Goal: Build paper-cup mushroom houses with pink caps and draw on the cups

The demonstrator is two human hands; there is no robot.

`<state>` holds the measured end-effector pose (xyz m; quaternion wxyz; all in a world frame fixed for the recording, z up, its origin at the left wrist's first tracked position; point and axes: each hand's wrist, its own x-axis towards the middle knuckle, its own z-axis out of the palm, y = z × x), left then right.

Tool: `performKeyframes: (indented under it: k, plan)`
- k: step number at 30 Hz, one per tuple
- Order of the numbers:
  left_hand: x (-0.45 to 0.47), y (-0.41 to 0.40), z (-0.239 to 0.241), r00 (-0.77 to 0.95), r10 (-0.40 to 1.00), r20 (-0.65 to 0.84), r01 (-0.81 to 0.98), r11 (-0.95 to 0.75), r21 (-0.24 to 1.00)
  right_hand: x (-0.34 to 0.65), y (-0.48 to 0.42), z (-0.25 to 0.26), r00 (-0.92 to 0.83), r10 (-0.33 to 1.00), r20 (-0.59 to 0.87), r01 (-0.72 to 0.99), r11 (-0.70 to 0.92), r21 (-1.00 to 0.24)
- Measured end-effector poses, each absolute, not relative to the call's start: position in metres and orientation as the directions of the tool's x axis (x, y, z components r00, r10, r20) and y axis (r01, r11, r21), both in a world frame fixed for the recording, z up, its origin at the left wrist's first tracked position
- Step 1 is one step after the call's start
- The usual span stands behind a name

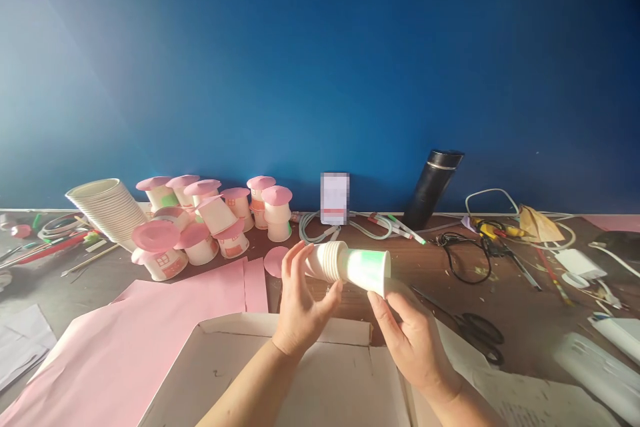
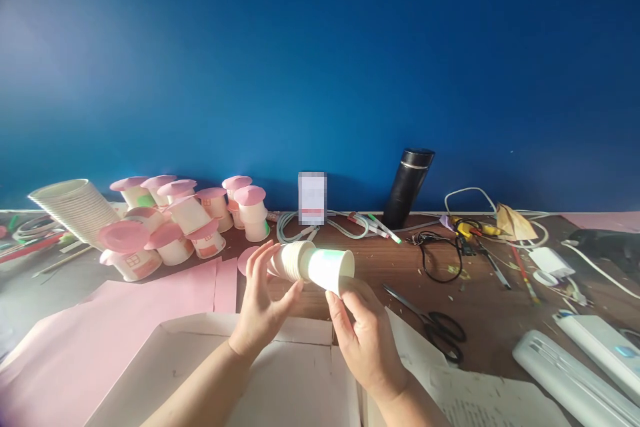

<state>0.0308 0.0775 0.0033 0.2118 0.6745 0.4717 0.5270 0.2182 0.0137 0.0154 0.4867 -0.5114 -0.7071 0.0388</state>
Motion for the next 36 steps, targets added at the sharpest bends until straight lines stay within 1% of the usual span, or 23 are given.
performKeyframes:
  k: [7,9,11,13,15,17,19,20,22,24,26,31,34,36]
  plan:
    - [0.03,0.079,0.004,-0.088,0.891,0.446,0.355,-0.39,0.849,0.218,0.015,0.018,0.019,0.73,0.683,0.674,0.495,-0.548]
    - [0.03,0.079,0.004,-0.122,0.901,0.416,0.323,-0.36,0.875,0.218,0.015,0.017,0.047,0.725,0.687,0.66,0.494,-0.567]
    - [0.03,0.08,0.005,-0.156,0.909,0.386,0.288,-0.332,0.898,0.219,0.014,0.015,0.095,0.743,0.663,0.629,0.471,-0.618]
    - [0.03,0.08,0.005,-0.173,0.914,0.367,0.261,-0.317,0.912,0.221,0.014,0.011,0.174,0.792,0.586,0.568,0.405,-0.716]
    - [0.03,0.08,0.006,-0.176,0.915,0.363,0.249,-0.316,0.916,0.223,0.016,0.007,0.276,0.859,0.432,0.447,0.283,-0.848]
    - [0.031,0.078,0.007,-0.172,0.913,0.371,0.248,-0.324,0.913,0.225,0.022,0.003,0.355,0.904,0.239,0.243,0.158,-0.957]
    - [0.031,0.077,0.008,-0.167,0.907,0.388,0.251,-0.341,0.906,0.228,0.029,0.001,0.378,0.922,0.086,-0.036,0.107,-0.994]
    - [0.031,0.076,0.008,-0.165,0.903,0.396,0.254,-0.349,0.902,0.229,0.033,0.001,0.385,0.923,0.026,-0.184,0.105,-0.977]
    - [0.031,0.076,0.009,-0.161,0.898,0.408,0.261,-0.36,0.896,0.232,0.038,0.001,0.38,0.922,-0.081,-0.427,0.097,-0.899]
    - [0.031,0.076,0.008,-0.158,0.895,0.418,0.259,-0.371,0.892,0.235,0.041,0.003,0.356,0.919,-0.168,-0.564,0.069,-0.823]
    - [0.031,0.077,0.007,-0.145,0.89,0.432,0.248,-0.39,0.887,0.237,0.04,0.007,0.311,0.933,-0.179,-0.618,0.056,-0.784]
    - [0.031,0.077,0.004,-0.106,0.87,0.482,0.249,-0.446,0.86,0.236,0.033,0.023,0.134,0.986,-0.1,-0.659,0.013,-0.752]
    - [0.031,0.076,0.004,-0.094,0.867,0.49,0.266,-0.452,0.851,0.237,0.032,0.026,0.038,0.991,-0.126,-0.696,-0.065,-0.715]
    - [0.031,0.076,0.004,-0.089,0.87,0.484,0.274,-0.446,0.852,0.239,0.032,0.023,0.006,0.988,-0.157,-0.711,-0.106,-0.695]
